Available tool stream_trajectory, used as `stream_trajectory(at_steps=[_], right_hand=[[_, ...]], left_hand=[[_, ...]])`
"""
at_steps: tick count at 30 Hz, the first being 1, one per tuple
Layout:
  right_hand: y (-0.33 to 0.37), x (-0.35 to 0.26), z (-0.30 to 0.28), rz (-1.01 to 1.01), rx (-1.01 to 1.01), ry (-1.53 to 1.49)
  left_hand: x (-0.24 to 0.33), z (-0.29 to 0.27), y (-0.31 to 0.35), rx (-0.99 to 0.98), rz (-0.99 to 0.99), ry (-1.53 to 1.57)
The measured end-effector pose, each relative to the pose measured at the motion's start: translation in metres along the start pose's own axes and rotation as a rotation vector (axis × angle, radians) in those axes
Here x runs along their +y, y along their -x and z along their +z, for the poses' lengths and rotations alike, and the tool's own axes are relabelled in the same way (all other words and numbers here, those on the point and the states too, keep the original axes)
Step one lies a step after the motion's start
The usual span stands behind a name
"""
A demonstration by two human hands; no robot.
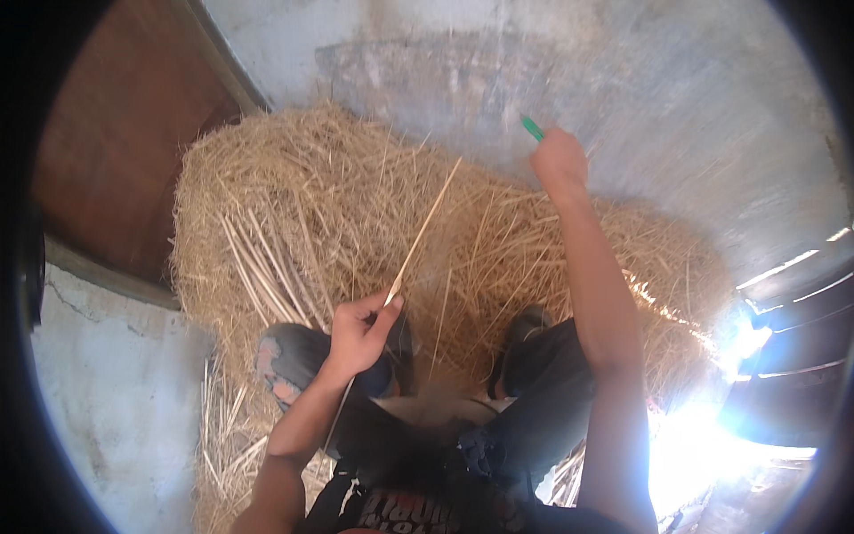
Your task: The person strips thin layers from a long bamboo piece using a utility knife while sitting on a pile of straw.
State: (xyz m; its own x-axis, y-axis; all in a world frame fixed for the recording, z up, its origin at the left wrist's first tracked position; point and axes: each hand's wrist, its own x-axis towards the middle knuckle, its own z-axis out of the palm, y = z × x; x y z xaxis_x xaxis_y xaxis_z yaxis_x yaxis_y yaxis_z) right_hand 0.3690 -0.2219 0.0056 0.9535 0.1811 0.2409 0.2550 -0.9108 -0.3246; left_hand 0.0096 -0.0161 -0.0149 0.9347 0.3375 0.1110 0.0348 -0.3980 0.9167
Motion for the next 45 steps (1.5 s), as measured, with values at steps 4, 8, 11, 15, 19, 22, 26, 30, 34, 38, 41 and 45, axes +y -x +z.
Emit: stream_trajectory(at_steps=[4,8,11,15,19,22,26,30,34,38,41,45], right_hand=[[0.004,0.004,-0.021,-0.106,0.124,-0.16],[0.084,-0.072,-0.066,-0.364,-0.034,-0.539],[0.122,-0.087,-0.049,-0.767,-0.069,-0.388],[0.174,-0.104,-0.047,-0.733,-0.182,-0.191],[0.219,-0.091,-0.053,-0.736,-0.075,-0.337],[0.267,-0.053,-0.035,-0.636,0.021,-0.615],[0.368,-0.008,-0.035,-0.105,-0.123,-0.949],[0.444,-0.006,-0.062,0.263,-0.314,-1.306],[0.45,-0.025,-0.076,0.111,-0.353,-1.251],[0.438,-0.026,-0.07,-0.043,-0.443,-0.917],[0.432,-0.042,-0.057,-0.099,-0.429,-0.587],[0.417,-0.048,-0.029,-0.223,-0.343,-0.357]], left_hand=[[-0.016,-0.01,-0.01,-0.022,-0.076,0.259],[-0.008,-0.02,-0.01,-0.083,-0.143,0.328],[-0.005,-0.009,-0.017,-0.142,-0.147,0.4],[-0.003,-0.011,-0.019,-0.21,-0.216,0.555],[-0.006,-0.01,-0.021,-0.224,-0.134,0.536],[-0.003,-0.009,-0.023,-0.228,-0.07,0.456],[0.009,-0.005,0.014,-0.381,0.009,0.495],[0.027,-0.002,0.095,-0.553,0.019,0.365],[0.014,-0.013,0.133,-0.469,0.129,0.046],[0.017,-0.017,0.156,-0.377,0.041,0.108],[0.008,-0.006,0.164,-0.28,-0.016,0.121],[0.002,0.006,0.157,-0.285,-0.04,0.068]])
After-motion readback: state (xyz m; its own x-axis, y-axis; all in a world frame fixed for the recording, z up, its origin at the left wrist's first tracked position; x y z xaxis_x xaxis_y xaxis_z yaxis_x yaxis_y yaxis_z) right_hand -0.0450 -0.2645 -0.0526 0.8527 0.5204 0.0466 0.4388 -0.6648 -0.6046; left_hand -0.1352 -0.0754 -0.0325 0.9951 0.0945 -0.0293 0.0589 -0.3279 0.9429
